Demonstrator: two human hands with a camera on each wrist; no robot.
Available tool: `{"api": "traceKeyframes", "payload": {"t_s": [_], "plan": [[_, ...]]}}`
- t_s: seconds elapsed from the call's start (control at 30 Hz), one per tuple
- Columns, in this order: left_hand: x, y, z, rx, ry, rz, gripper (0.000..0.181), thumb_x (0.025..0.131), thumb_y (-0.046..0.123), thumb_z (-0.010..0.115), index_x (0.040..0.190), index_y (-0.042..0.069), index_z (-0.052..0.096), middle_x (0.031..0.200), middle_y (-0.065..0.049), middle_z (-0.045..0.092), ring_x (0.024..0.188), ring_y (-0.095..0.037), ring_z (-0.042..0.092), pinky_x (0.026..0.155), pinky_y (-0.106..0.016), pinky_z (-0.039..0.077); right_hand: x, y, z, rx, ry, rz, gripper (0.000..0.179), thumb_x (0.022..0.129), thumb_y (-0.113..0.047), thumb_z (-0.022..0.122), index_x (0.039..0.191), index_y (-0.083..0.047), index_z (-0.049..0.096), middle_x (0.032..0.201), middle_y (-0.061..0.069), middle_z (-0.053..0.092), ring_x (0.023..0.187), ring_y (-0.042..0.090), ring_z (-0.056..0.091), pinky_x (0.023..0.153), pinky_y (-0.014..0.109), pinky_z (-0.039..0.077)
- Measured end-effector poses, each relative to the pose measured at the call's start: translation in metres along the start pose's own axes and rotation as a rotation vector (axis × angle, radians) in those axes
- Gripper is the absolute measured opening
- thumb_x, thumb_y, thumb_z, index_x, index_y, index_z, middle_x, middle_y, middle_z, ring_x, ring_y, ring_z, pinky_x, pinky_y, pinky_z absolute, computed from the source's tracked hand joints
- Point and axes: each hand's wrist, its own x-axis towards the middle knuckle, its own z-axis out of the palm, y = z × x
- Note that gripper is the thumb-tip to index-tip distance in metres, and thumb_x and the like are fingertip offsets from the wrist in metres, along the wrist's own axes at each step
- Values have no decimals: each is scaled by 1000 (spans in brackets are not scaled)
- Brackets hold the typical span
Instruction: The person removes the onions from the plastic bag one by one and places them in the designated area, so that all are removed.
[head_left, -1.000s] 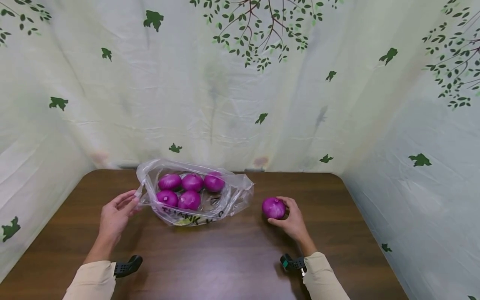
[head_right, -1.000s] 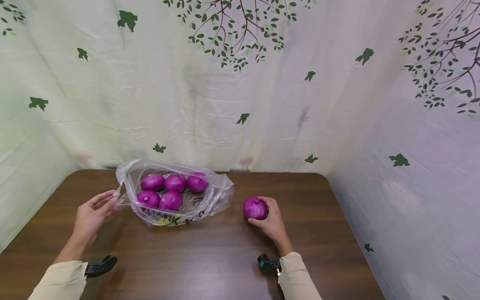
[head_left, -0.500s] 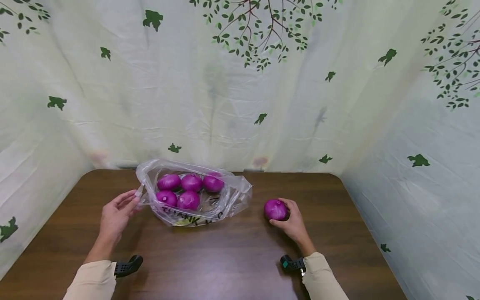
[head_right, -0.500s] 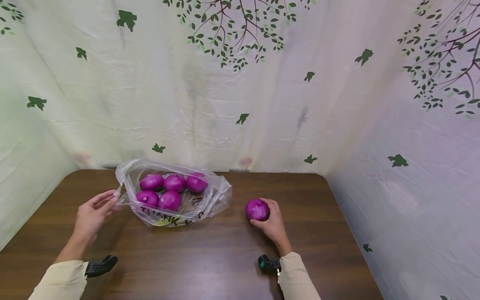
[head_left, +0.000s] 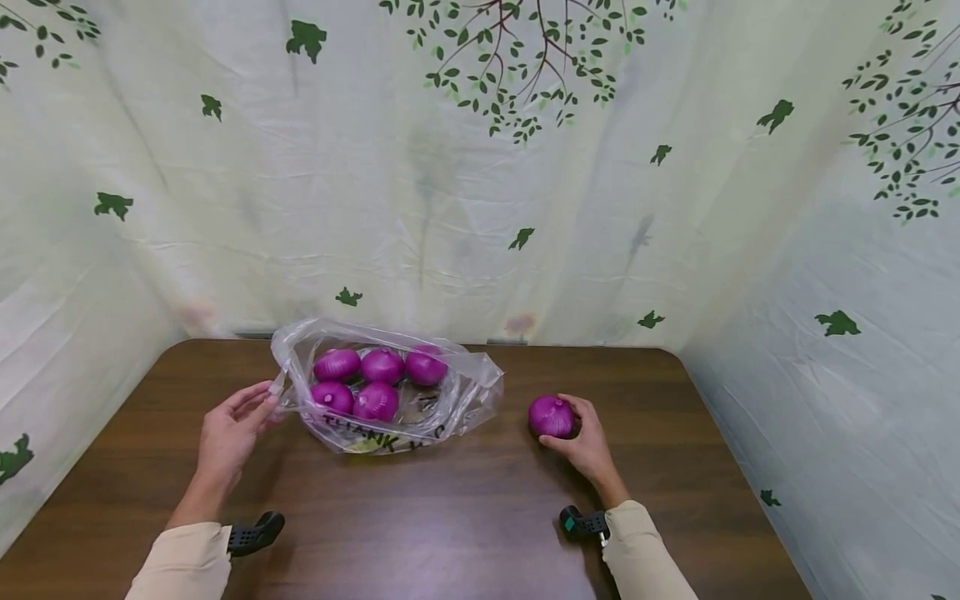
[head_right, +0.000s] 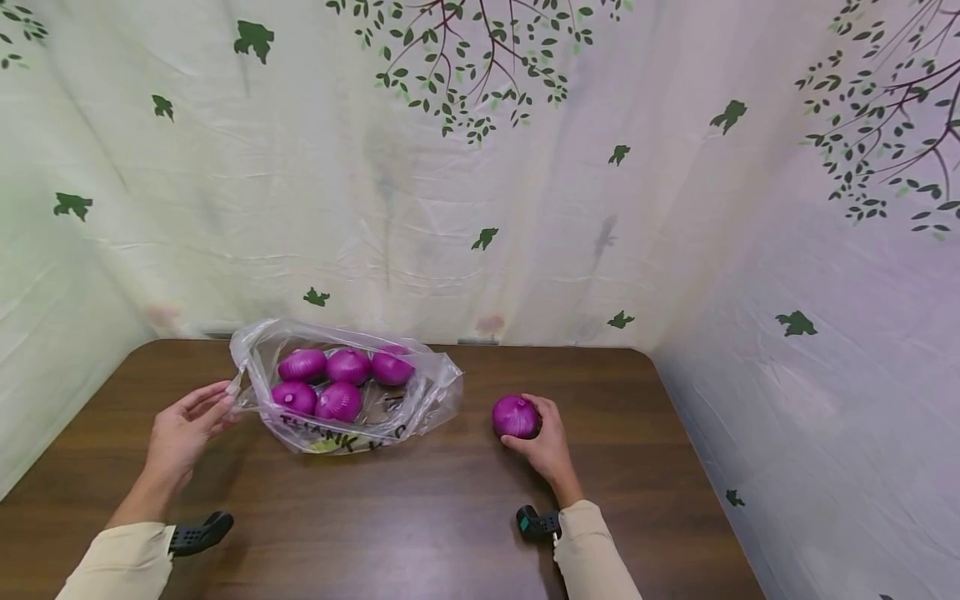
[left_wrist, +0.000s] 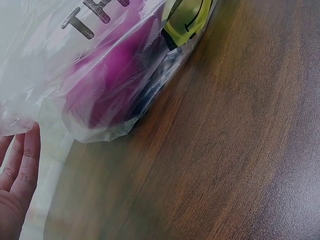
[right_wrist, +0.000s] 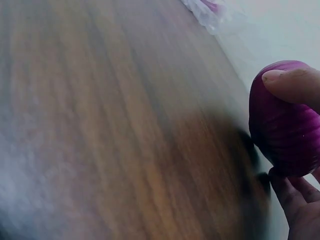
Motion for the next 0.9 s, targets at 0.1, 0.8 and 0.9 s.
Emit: {"api": "traceKeyframes", "payload": {"t_s": [0.1, 0.8, 0.9], "plan": [[0, 0, 1, 11, 1, 5, 55, 90, 32, 66, 131, -2, 53, 94, 22, 61, 80, 6, 62, 72, -14, 53, 1, 2, 0, 23, 3, 8, 71, 69, -8, 87, 131, -5, 53, 129, 17, 46, 119, 35, 48, 99, 52, 42], [0, -2, 2, 8, 2, 22, 49, 92, 29, 65, 129, -1, 55, 93, 22, 61, 79, 5, 62, 71, -13, 53, 9, 7, 2, 79, 44, 73, 74, 70, -3, 85, 133, -2, 46, 127, 25, 52, 113, 39, 53, 96, 50, 43], [0, -2, 1, 10, 0, 18, 52, 91, 31, 66, 131, -1, 54, 94, 21, 62, 80, 5, 62, 71, -14, 53, 9, 7, 2, 88, 43, 61, 75, 69, -1, 85, 133, -2, 46, 127, 26, 52, 113, 39, 53, 96, 50, 43]]}}
